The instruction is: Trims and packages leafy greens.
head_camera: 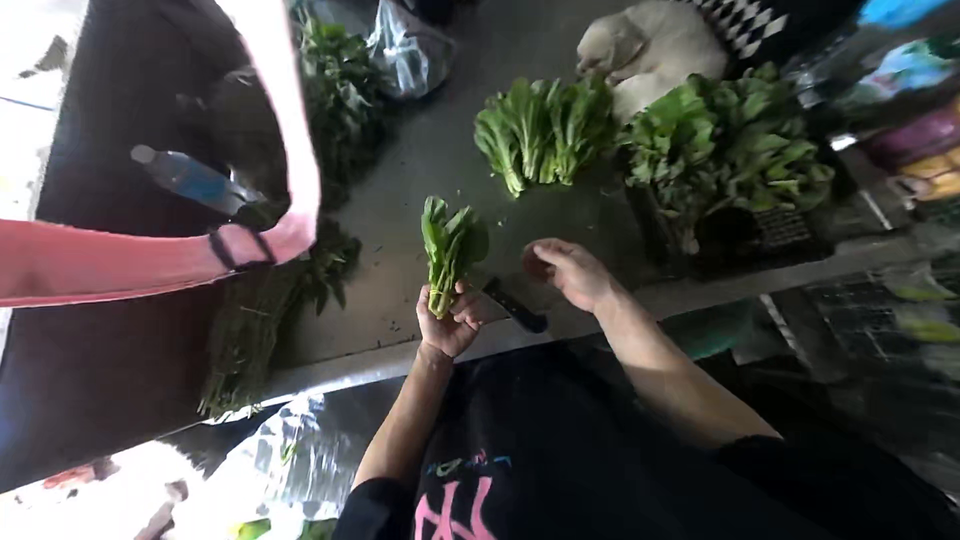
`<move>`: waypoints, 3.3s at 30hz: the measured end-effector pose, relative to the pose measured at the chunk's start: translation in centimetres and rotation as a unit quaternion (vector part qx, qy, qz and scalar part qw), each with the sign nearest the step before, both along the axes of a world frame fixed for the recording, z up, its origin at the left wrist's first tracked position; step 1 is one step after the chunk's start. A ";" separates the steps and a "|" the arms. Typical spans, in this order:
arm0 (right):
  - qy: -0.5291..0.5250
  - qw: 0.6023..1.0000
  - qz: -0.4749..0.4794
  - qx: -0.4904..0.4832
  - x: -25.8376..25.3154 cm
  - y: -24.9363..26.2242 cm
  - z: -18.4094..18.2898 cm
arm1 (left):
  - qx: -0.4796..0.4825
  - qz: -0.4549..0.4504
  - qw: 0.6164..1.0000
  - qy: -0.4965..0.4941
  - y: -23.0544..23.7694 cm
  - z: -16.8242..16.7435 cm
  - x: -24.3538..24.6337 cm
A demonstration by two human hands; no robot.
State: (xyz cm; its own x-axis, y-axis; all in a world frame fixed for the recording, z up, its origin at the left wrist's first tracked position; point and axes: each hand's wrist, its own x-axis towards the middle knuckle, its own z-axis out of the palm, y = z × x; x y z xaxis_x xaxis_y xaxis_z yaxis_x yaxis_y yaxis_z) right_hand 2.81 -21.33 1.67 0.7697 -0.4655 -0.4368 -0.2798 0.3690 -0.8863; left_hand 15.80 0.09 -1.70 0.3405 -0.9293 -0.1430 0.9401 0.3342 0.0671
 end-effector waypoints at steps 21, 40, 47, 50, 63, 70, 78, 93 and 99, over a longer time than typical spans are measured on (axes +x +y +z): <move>-0.187 0.976 -0.039 0.106 10.1 10.7 4.8 | 0.211 -0.076 0.851 -0.474 5.6 4.5 8.6; -0.050 0.873 0.087 -0.477 7.6 12.7 2.3 | 0.282 -0.126 0.927 -0.215 5.4 2.0 8.1; -0.018 0.821 0.155 -0.549 7.9 14.2 -1.0 | 0.419 -0.110 0.819 -0.377 5.9 0.4 7.6; -0.052 0.802 0.146 -0.576 8.7 14.1 -2.6 | 0.448 -0.100 0.801 -0.385 5.8 0.1 7.9; -0.075 0.918 0.139 -0.365 11.2 13.2 -5.1 | 0.513 -0.056 0.803 -0.300 6.7 -2.6 9.5; -0.046 0.890 0.169 -0.421 11.6 13.5 -5.3 | 0.474 -0.082 0.804 -0.349 6.0 -2.1 9.8; -0.043 0.867 0.117 -0.483 11.3 13.6 -5.6 | 0.492 -0.092 0.767 -0.401 4.8 -2.6 9.5; 0.185 0.871 0.003 -0.454 4.3 -10.1 3.6 | 0.576 -0.094 0.537 -0.609 6.1 -6.3 8.3; 0.164 0.838 -0.262 -0.449 -1.0 -29.8 7.3 | 0.594 -0.028 0.534 -0.602 6.2 -8.6 6.9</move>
State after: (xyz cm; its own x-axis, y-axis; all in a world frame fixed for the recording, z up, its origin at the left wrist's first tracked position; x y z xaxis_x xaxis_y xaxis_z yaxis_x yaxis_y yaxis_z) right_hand 1.83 -51.12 8.96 0.2633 -0.9568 0.1234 -0.5704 -0.2576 -0.7799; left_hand 22.70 6.29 -10.26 0.8265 -0.4403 -0.3507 -0.0163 -0.6414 0.7670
